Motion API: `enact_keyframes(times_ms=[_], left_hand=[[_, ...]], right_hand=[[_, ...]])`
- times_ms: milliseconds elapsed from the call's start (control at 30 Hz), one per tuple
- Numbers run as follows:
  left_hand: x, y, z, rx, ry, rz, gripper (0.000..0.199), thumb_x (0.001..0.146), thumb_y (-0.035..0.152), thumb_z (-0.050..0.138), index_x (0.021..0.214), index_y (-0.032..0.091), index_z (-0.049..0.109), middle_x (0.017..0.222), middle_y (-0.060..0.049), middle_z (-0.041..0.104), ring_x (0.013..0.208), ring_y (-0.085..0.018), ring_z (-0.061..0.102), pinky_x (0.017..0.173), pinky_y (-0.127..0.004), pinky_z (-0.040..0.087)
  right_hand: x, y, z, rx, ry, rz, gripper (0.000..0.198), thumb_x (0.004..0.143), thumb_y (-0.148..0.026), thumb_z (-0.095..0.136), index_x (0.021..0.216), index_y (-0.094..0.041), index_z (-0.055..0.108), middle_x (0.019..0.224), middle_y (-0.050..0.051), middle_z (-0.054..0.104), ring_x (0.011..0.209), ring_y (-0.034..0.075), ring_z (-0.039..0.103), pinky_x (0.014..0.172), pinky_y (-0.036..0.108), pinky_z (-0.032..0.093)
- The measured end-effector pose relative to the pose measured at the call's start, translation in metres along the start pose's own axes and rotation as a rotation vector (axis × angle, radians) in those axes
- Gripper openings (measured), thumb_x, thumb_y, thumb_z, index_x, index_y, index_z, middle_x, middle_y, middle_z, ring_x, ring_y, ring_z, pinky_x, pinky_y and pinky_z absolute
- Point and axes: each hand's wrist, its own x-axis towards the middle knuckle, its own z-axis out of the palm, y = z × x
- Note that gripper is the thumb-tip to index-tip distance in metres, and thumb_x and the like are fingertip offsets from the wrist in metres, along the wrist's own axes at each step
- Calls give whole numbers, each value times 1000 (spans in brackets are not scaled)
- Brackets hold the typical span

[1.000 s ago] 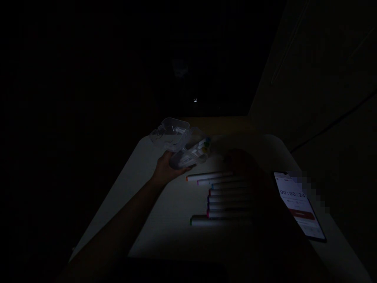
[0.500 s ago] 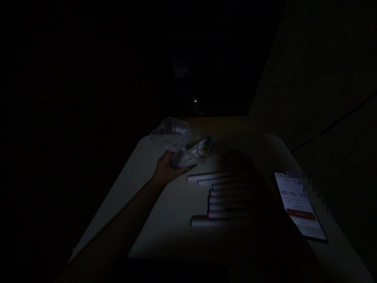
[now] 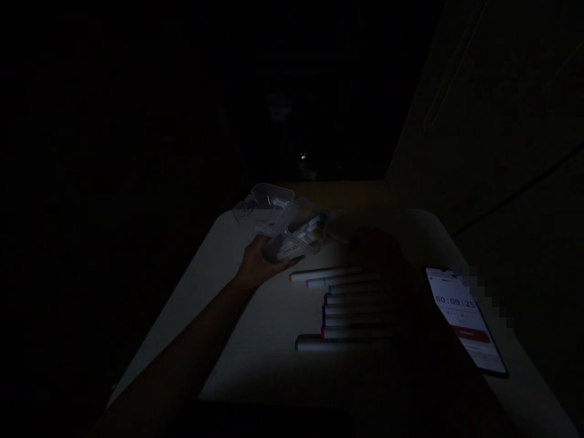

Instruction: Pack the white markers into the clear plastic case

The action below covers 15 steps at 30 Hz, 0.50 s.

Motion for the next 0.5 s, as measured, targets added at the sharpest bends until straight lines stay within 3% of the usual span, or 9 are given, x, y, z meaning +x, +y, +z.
enact_keyframes(times_ms=[300,500], left_hand=[[-2,-3,3,0,3,-12,71,55,44,80,115,20,50,110,-8,63,101,-25,63,82,-38,54],[-3,-5,3,-4,6,9,70,56,46,79,115,19,50,112,-10,62,103,-25,62,84,-38,54]], right_hand=[[-7,-9,-30,103,166,53,29,88,-35,50,95,-14,67,93,8,65,86,14,61,80,27,48],[-7,0,-29,207,315,31,26,85,-32,50,99,-18,67,99,5,66,75,12,62,73,23,48]])
